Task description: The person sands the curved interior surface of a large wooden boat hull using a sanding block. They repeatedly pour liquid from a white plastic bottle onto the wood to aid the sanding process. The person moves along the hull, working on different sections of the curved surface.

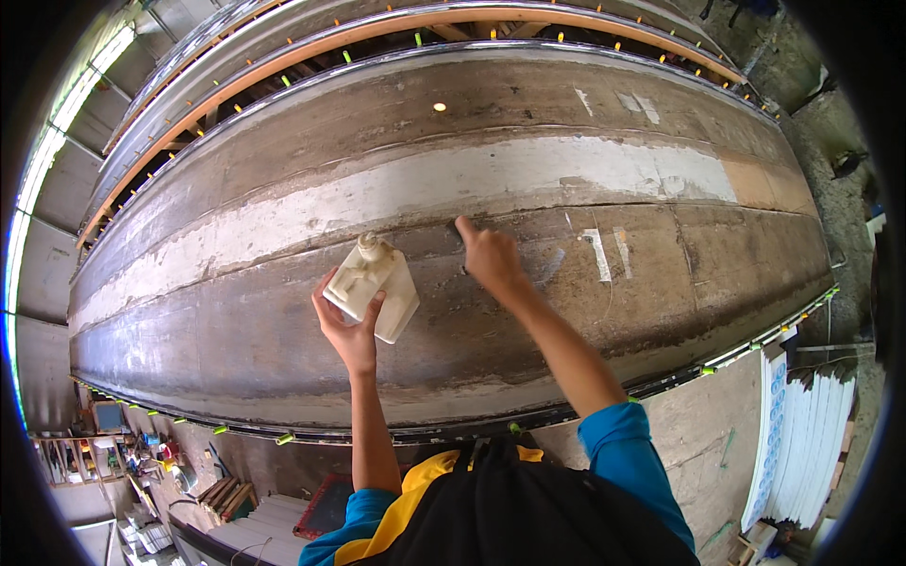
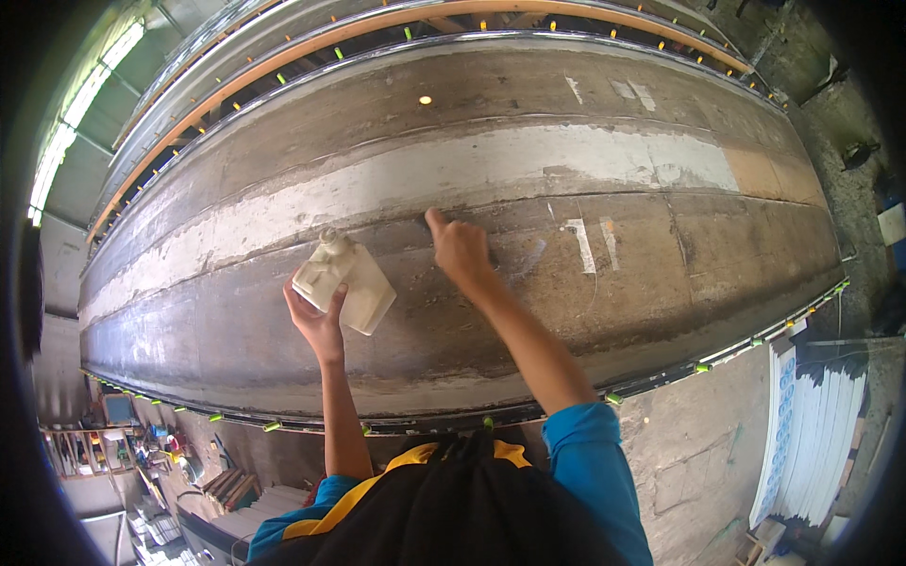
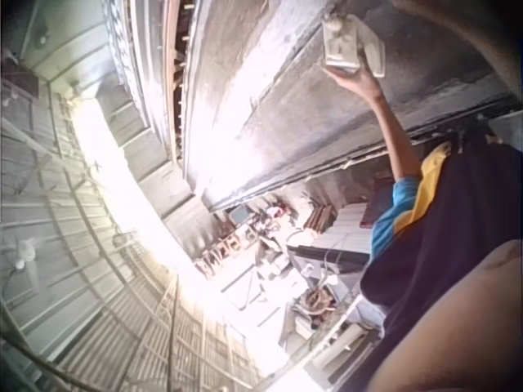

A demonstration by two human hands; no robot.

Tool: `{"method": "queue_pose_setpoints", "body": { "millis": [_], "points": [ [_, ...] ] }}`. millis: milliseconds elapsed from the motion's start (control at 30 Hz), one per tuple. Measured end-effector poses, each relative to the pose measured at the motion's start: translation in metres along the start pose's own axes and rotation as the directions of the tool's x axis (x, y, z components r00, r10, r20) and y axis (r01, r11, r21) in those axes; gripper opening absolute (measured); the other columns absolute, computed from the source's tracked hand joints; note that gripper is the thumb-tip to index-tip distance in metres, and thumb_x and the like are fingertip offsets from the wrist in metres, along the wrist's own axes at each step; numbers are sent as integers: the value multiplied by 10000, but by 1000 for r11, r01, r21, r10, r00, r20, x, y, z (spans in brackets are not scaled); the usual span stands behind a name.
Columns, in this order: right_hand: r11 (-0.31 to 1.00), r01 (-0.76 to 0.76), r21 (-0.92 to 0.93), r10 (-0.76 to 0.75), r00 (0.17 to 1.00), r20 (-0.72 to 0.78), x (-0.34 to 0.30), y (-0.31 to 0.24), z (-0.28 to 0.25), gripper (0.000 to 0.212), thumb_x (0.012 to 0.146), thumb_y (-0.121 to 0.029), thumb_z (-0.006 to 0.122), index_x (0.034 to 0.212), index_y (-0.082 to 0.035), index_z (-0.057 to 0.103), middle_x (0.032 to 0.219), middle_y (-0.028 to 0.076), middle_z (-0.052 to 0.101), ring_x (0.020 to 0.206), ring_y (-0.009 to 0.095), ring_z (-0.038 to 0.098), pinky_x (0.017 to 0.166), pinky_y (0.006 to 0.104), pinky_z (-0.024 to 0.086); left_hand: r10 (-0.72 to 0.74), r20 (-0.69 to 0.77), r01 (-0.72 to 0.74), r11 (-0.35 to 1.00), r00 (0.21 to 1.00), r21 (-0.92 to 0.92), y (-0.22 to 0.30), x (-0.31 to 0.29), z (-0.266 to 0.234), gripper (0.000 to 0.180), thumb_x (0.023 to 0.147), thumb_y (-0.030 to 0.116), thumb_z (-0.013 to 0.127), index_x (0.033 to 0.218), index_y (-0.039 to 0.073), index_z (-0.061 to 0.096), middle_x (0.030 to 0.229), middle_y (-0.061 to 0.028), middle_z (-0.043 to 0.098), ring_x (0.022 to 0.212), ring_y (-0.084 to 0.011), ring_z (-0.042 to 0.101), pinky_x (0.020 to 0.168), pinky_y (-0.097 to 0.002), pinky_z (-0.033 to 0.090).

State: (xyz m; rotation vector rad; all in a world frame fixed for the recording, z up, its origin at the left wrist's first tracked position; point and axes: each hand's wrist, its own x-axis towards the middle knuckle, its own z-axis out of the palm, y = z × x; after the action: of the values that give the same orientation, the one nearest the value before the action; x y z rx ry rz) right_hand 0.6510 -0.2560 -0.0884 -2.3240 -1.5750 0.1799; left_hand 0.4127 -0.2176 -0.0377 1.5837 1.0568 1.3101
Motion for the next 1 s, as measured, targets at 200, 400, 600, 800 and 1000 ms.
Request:
{"method": "queue_pose_setpoints", "body": {
  "millis": [200, 400, 600, 800, 1000],
  "points": [
    [983, -143, -113, 129, 983, -129, 14, 83, -53, 506, 759, -144, 622, 1234, -132, 448, 683, 130, 629, 596, 260, 624, 534, 378, 492, 5, -32, -4, 1000, 999, 15, 19, -18, -4, 674, 628, 98, 791, 1187, 15, 424, 1167, -138, 479, 1080, -243, 478, 939, -367, 382],
    [948, 266, -175, -266, 964, 25, 15, 67, -14, 419, 781, -16, 522, 1149, -214, 513, 514, 59, 547, 495, 206, 583, 498, 347, 477, 47, -84, -44, 998, 995, 47, 21, -30, -8, 686, 621, 117, 805, 1185, 4, 431, 1130, -137, 503, 1055, -243, 490, 926, -359, 376],
    [795, 568, -215, -604, 774, -190, 14, 46, 15, 341, 829, -9, 491, 1106, -199, 553, 502, 30, 494, 413, 148, 473, 477, 316, 468, 40, -118, -35, 998, 992, 44, 14, -34, 5, 668, 629, 113, 798, 1180, 8, 436, 1111, -132, 509, 1042, -234, 493, 915, -353, 384],
    [967, 183, -176, -194, 980, -45, 0, 117, -43, 234, 845, -30, 474, 1047, -132, 532, 482, 10, 443, 373, 94, 395, 322, 193, 313, 62, -94, -62, 998, 994, 9, 21, -38, 10, 667, 631, 97, 794, 1183, 9, 430, 1120, -137, 505, 1042, -228, 497, 907, -351, 397],
    [841, 407, -356, -470, 876, -109, -32, 51, 1, 199, 806, -40, 526, 978, -141, 517, 497, 24, 487, 385, 126, 433, 359, 247, 379, 75, -127, -72, 997, 989, 31, 28, -40, 10, 663, 636, 93, 790, 1183, 6, 427, 1134, -141, 497, 1049, -230, 493, 912, -353, 396]
  ]
}}
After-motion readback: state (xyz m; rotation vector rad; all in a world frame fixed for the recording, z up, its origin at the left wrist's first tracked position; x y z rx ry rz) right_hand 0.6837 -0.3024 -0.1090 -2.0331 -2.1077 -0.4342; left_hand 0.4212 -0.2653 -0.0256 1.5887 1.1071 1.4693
